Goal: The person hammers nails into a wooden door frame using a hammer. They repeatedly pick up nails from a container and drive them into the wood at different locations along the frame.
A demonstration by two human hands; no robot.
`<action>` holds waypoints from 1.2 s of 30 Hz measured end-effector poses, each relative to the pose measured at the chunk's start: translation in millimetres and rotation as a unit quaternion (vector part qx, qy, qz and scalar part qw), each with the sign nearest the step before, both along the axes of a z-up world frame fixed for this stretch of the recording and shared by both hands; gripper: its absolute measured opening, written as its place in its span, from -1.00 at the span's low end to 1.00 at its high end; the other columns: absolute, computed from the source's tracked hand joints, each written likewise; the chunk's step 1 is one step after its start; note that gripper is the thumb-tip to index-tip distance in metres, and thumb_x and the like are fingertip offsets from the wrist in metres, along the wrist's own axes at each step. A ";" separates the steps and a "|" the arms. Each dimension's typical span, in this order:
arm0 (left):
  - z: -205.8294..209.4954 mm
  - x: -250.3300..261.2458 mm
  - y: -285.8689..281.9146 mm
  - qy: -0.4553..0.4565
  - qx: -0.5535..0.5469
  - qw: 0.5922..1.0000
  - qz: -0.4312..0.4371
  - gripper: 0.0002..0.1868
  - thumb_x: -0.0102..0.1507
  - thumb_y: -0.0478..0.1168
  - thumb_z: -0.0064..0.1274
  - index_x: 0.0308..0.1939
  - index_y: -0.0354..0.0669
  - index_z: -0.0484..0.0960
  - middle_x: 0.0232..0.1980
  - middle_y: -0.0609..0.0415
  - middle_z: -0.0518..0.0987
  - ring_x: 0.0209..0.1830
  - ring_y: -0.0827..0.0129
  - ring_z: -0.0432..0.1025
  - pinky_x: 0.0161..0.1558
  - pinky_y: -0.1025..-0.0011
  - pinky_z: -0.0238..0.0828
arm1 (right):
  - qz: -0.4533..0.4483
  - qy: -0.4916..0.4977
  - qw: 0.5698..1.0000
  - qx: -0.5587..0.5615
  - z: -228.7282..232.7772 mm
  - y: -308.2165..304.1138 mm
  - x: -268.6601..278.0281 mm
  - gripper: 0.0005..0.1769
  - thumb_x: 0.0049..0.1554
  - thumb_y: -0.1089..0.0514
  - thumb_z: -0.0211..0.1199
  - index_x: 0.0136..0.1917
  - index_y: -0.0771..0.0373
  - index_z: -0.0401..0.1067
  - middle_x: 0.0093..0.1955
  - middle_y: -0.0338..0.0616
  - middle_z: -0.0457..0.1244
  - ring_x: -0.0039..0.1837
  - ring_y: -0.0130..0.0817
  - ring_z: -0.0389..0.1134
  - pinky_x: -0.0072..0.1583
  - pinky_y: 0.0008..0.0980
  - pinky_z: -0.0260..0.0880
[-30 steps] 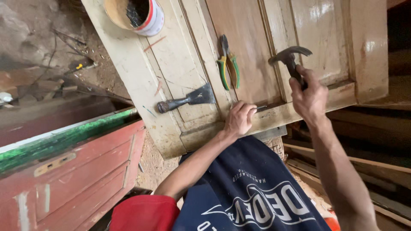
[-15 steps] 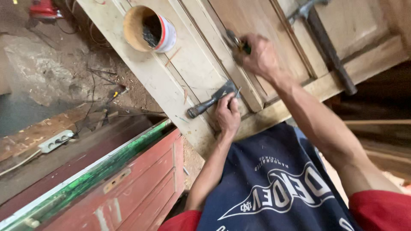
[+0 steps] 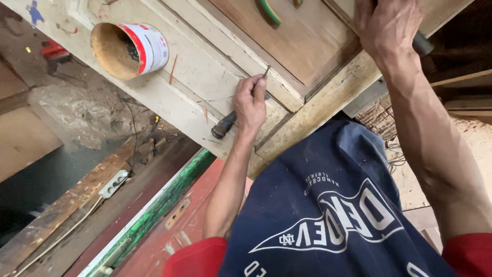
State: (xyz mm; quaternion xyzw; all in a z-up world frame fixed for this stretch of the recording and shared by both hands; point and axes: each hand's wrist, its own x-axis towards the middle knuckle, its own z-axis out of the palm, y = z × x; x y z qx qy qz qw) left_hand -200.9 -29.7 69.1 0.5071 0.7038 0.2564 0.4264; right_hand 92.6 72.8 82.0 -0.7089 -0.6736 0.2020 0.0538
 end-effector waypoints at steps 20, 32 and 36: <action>-26.6 -0.4 61.7 0.119 -0.106 0.986 0.056 -0.47 -0.05 -0.08 0.46 -0.20 -0.11 0.44 -0.51 0.16 0.42 -0.51 0.32 0.39 -0.35 0.27 0.38 | 0.017 0.304 0.952 -0.018 36.9 -137.7 -63.0 -0.56 0.28 0.31 0.21 0.41 0.34 0.28 0.20 0.29 0.36 0.16 0.11 0.47 0.16 -0.13 0.53; -34.2 -0.5 55.8 0.100 -0.039 0.993 0.040 -0.48 -0.03 -0.13 0.46 -0.19 -0.17 0.44 -0.39 0.05 0.47 -0.40 0.24 0.42 -0.25 0.22 0.40 | -0.068 0.280 0.954 -0.079 46.5 -153.2 -83.0 -0.56 0.23 0.35 0.25 0.37 0.34 0.37 0.15 0.27 0.38 0.08 0.08 0.49 0.08 -0.16 0.53; -38.9 -1.9 51.6 0.096 -0.048 0.994 0.038 -0.47 -0.01 -0.13 0.46 -0.17 -0.18 0.43 -0.37 0.01 0.47 -0.37 0.20 0.42 -0.22 0.20 0.39 | -0.104 0.285 0.951 -0.057 50.0 -157.2 -89.9 -0.58 0.25 0.34 0.25 0.37 0.35 0.36 0.18 0.28 0.37 0.10 0.09 0.49 0.06 -0.19 0.54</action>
